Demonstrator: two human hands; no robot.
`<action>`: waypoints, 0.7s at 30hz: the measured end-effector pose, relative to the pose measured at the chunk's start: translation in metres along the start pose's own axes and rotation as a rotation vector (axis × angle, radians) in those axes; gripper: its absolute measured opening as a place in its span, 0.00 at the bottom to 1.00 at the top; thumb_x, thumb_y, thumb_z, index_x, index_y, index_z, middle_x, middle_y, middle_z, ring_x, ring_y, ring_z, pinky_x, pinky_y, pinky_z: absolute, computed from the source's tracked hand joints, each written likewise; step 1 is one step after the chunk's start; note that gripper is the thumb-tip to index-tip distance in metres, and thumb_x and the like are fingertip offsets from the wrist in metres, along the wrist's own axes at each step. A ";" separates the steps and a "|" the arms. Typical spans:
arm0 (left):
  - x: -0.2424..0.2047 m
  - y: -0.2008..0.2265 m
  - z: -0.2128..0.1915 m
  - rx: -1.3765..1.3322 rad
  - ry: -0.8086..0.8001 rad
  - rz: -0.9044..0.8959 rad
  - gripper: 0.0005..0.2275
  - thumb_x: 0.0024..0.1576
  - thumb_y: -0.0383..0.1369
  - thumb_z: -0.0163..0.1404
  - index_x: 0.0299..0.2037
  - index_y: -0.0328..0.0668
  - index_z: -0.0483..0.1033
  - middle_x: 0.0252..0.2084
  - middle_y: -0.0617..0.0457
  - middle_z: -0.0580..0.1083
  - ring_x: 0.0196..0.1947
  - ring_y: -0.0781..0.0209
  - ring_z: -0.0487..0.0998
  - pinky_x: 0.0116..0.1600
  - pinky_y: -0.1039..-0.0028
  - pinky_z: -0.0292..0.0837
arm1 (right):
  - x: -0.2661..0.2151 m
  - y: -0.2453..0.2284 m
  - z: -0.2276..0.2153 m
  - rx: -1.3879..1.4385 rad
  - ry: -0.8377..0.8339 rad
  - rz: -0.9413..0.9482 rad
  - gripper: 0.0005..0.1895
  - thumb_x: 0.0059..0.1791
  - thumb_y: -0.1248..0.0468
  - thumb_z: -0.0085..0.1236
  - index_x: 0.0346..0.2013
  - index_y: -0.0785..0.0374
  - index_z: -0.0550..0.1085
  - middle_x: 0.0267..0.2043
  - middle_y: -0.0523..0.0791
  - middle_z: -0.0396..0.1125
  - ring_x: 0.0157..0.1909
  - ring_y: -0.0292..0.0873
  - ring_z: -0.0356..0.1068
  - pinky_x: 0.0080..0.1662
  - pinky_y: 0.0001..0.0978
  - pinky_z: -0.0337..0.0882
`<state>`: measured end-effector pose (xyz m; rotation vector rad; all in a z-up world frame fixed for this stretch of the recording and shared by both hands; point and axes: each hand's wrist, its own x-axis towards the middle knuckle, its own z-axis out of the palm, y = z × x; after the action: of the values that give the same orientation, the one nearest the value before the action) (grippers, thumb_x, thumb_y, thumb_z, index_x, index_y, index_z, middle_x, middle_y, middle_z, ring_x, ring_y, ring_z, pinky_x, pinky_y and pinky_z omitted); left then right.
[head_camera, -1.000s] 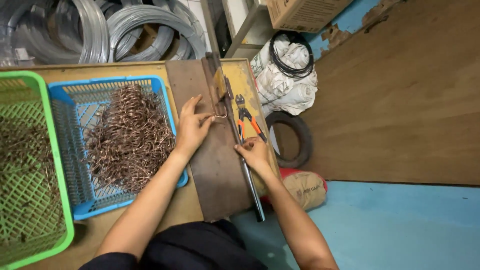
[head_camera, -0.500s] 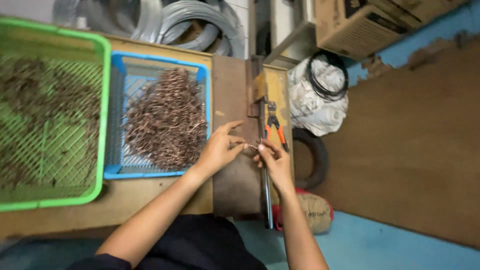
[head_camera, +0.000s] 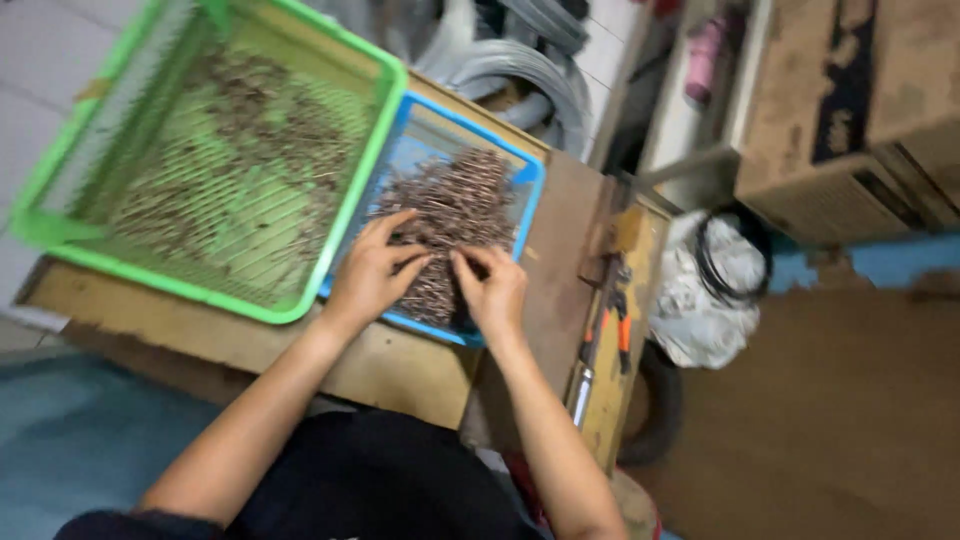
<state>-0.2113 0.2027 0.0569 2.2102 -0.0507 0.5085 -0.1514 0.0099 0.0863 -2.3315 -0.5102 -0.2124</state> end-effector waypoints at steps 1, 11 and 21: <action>0.002 -0.006 0.001 0.021 0.020 -0.023 0.04 0.54 0.34 0.61 0.37 0.51 0.86 0.62 0.46 0.73 0.60 0.39 0.73 0.62 0.54 0.70 | 0.006 0.001 0.008 0.020 -0.024 -0.021 0.05 0.44 0.57 0.71 0.34 0.45 0.84 0.28 0.40 0.74 0.34 0.47 0.77 0.39 0.36 0.76; 0.016 -0.011 -0.006 0.305 -0.061 -0.188 0.03 0.53 0.33 0.58 0.30 0.49 0.85 0.66 0.43 0.70 0.72 0.38 0.59 0.72 0.44 0.44 | 0.028 -0.016 0.040 -0.518 -0.103 -0.365 0.06 0.45 0.57 0.69 0.34 0.53 0.83 0.61 0.52 0.64 0.71 0.58 0.54 0.68 0.63 0.48; 0.019 0.008 -0.019 0.193 -0.165 -0.285 0.06 0.56 0.31 0.57 0.27 0.46 0.81 0.69 0.41 0.67 0.78 0.41 0.50 0.74 0.36 0.13 | 0.032 -0.026 0.036 -0.466 -0.075 -0.351 0.11 0.46 0.56 0.68 0.41 0.55 0.82 0.66 0.56 0.61 0.73 0.62 0.51 0.69 0.66 0.44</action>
<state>-0.2016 0.2149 0.0807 2.3922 0.2319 0.1791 -0.1334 0.0614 0.0864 -2.6897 -0.9968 -0.4505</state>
